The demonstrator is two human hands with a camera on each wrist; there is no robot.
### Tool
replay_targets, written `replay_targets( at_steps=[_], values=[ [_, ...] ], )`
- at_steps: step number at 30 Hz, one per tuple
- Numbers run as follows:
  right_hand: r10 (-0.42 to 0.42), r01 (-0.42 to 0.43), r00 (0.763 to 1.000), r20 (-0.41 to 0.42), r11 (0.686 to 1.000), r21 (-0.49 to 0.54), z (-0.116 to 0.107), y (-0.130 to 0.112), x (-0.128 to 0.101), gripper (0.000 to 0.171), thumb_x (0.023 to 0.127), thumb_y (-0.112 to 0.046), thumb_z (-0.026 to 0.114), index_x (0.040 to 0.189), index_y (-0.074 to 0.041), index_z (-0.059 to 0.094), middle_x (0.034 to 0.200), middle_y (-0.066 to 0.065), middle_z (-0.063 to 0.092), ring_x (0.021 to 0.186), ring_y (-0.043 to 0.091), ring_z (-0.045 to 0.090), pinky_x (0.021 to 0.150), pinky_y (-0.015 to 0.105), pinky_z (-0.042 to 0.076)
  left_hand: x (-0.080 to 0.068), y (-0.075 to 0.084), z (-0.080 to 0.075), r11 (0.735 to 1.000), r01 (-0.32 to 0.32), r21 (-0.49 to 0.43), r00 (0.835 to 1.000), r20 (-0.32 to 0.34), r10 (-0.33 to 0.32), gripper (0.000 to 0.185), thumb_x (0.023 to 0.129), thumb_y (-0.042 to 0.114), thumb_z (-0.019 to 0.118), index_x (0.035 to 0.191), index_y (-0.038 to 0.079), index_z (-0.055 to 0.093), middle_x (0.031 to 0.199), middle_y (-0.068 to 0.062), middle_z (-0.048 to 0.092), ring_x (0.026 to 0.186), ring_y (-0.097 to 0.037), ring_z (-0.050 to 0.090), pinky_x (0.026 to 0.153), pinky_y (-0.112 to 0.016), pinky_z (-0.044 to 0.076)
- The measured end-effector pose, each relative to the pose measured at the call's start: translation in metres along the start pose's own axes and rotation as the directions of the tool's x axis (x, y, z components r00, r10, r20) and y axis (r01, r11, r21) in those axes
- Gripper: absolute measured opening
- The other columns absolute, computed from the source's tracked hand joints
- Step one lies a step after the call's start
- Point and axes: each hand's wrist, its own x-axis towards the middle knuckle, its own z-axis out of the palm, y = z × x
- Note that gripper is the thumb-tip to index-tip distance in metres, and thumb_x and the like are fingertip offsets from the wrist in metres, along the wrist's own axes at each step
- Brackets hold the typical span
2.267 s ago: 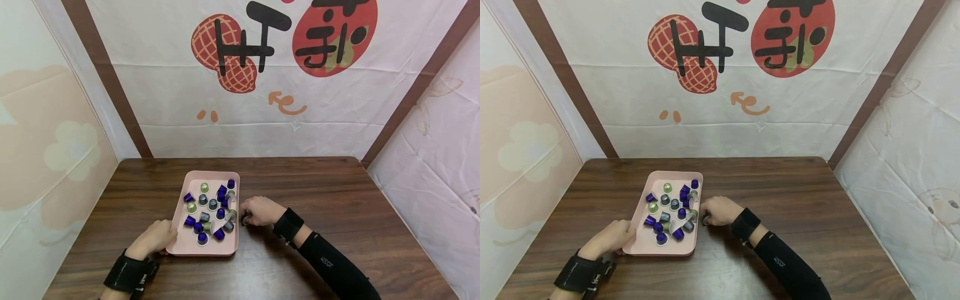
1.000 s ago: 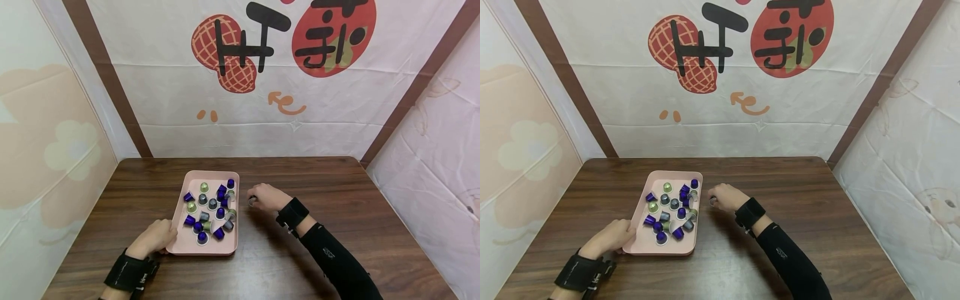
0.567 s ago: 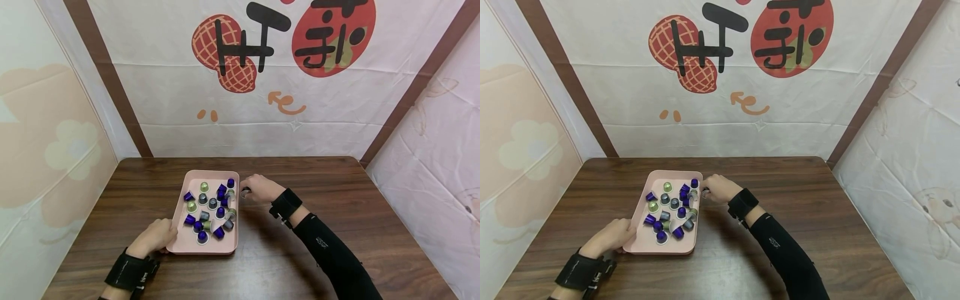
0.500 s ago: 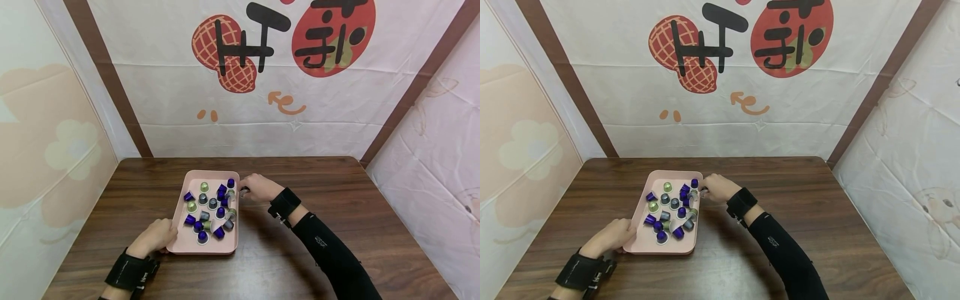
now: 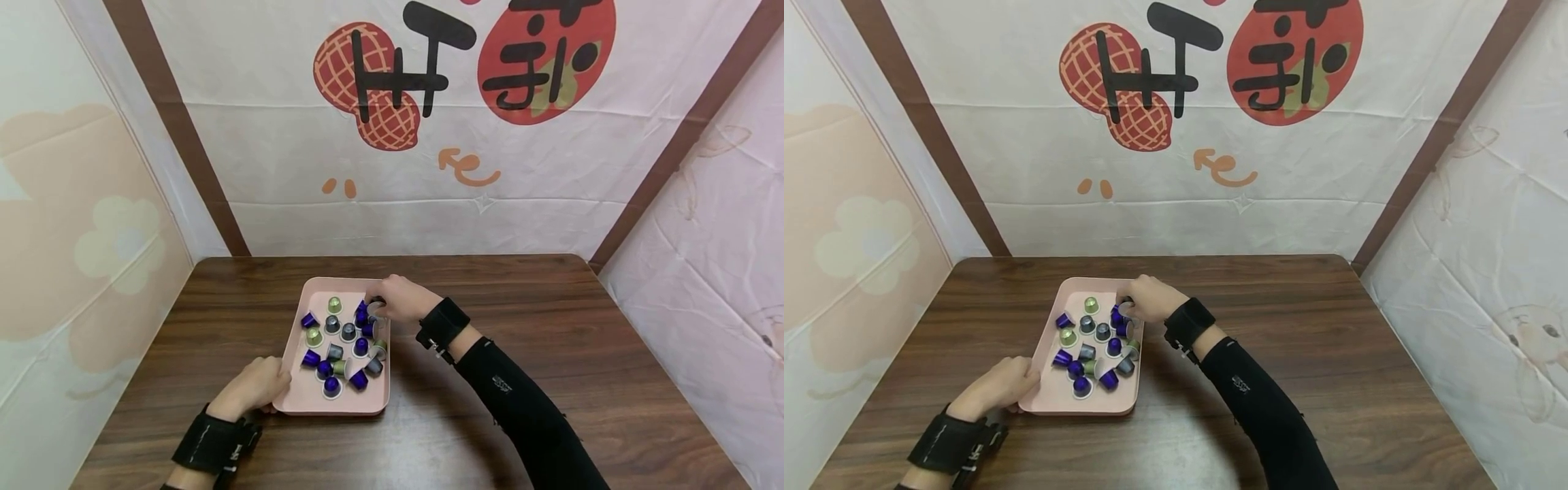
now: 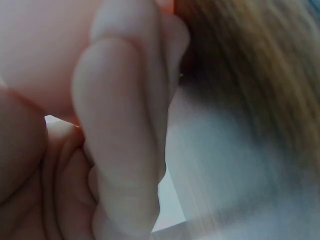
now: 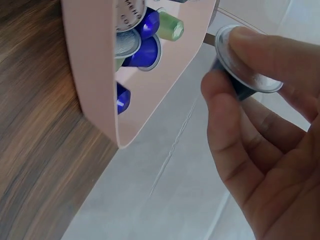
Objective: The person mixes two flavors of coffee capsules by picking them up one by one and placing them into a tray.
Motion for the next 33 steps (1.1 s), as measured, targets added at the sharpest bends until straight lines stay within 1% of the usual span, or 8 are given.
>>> replay_targets(
  at_steps=[5, 8, 14, 17, 22, 25, 29, 33],
  values=[
    [0.026, -0.027, 0.998, 0.052, 1.0, 0.005, 0.003, -0.006, 0.012, 0.021, 0.09, -0.012, 0.062, 0.11, -0.009, 0.068, 0.1, -0.001, 0.065, 0.077, 0.007, 0.055, 0.069, 0.019, 0.046, -0.001, 0.0, 0.002, 1.0, -0.006, -0.019, 1.0, 0.008, 0.006, 0.014, 0.083, 0.007, 0.047, 0.07, 0.005, 0.053, 0.053, -0.006, 0.053, 0.04, -0.016, 0.054, 0.038, -0.029, 0.046],
    [0.037, -0.037, 0.996, 0.076, 0.999, 0.001, 0.005, -0.008, 0.02, 0.021, 0.091, -0.011, 0.06, 0.11, -0.011, 0.067, 0.102, -0.001, 0.065, 0.077, 0.007, 0.055, 0.069, 0.019, 0.045, -0.002, 0.0, 0.002, 1.0, -0.006, -0.013, 1.0, 0.006, 0.006, 0.014, 0.083, 0.007, 0.047, 0.071, 0.005, 0.053, 0.054, -0.006, 0.053, 0.04, -0.016, 0.054, 0.038, -0.029, 0.046],
    [0.055, -0.052, 0.994, 0.095, 0.998, -0.034, 0.012, -0.011, 0.037, 0.021, 0.093, -0.013, 0.056, 0.111, -0.009, 0.067, 0.103, 0.0, 0.063, 0.078, 0.01, 0.053, 0.069, 0.021, 0.042, -0.004, 0.0, -0.002, 1.0, 0.002, 0.008, 1.0, -0.004, -0.002, 0.014, 0.083, 0.007, 0.047, 0.07, 0.004, 0.053, 0.055, -0.006, 0.053, 0.04, -0.016, 0.054, 0.038, -0.029, 0.046],
    [0.082, -0.078, 0.992, 0.1, 0.996, -0.041, 0.015, -0.014, 0.045, 0.022, 0.094, -0.013, 0.055, 0.113, -0.009, 0.066, 0.106, 0.0, 0.063, 0.082, 0.01, 0.055, 0.072, 0.021, 0.044, -0.005, 0.0, -0.002, 1.0, 0.005, 0.004, 1.0, -0.008, -0.005, 0.014, 0.083, 0.007, 0.047, 0.07, 0.004, 0.053, 0.055, -0.006, 0.053, 0.04, -0.016, 0.054, 0.038, -0.029, 0.046],
    [0.139, -0.132, 0.982, 0.129, 0.989, -0.06, 0.019, -0.016, 0.054, 0.026, 0.094, -0.014, 0.055, 0.117, -0.01, 0.064, 0.112, 0.002, 0.063, 0.093, 0.012, 0.058, 0.077, 0.022, 0.046, -0.004, 0.001, 0.003, 1.0, 0.002, -0.014, 1.0, -0.014, -0.002, 0.014, 0.083, 0.008, 0.047, 0.072, 0.004, 0.055, 0.054, -0.005, 0.053, 0.039, -0.015, 0.054, 0.038, -0.028, 0.046],
    [0.16, -0.153, 0.978, 0.136, 0.986, -0.06, 0.021, -0.016, 0.059, 0.027, 0.093, -0.013, 0.055, 0.119, -0.011, 0.064, 0.114, 0.003, 0.063, 0.096, 0.014, 0.058, 0.078, 0.023, 0.046, -0.004, 0.003, 0.005, 1.0, 0.0, -0.009, 1.0, -0.017, 0.0, 0.015, 0.083, 0.008, 0.047, 0.071, 0.004, 0.054, 0.054, -0.005, 0.053, 0.039, -0.014, 0.054, 0.038, -0.028, 0.045],
    [0.177, -0.169, 0.974, 0.143, 0.984, -0.063, 0.022, -0.013, 0.06, 0.026, 0.093, -0.012, 0.056, 0.118, -0.011, 0.064, 0.113, 0.004, 0.063, 0.094, 0.014, 0.058, 0.078, 0.024, 0.047, -0.004, 0.006, 0.005, 1.0, -0.018, -0.002, 1.0, -0.011, 0.018, 0.016, 0.084, 0.008, 0.047, 0.069, 0.005, 0.054, 0.053, -0.005, 0.053, 0.038, -0.015, 0.053, 0.037, -0.028, 0.045],
    [0.185, -0.177, 0.971, 0.153, 0.982, -0.07, 0.021, -0.012, 0.059, 0.03, 0.091, -0.012, 0.058, 0.12, -0.011, 0.063, 0.117, 0.009, 0.06, 0.097, 0.017, 0.057, 0.08, 0.026, 0.047, -0.004, 0.008, 0.004, 1.0, -0.027, -0.007, 1.0, -0.002, 0.027, 0.017, 0.084, 0.006, 0.047, 0.068, 0.005, 0.053, 0.052, -0.005, 0.053, 0.038, -0.014, 0.053, 0.037, -0.028, 0.046]
  ],
)
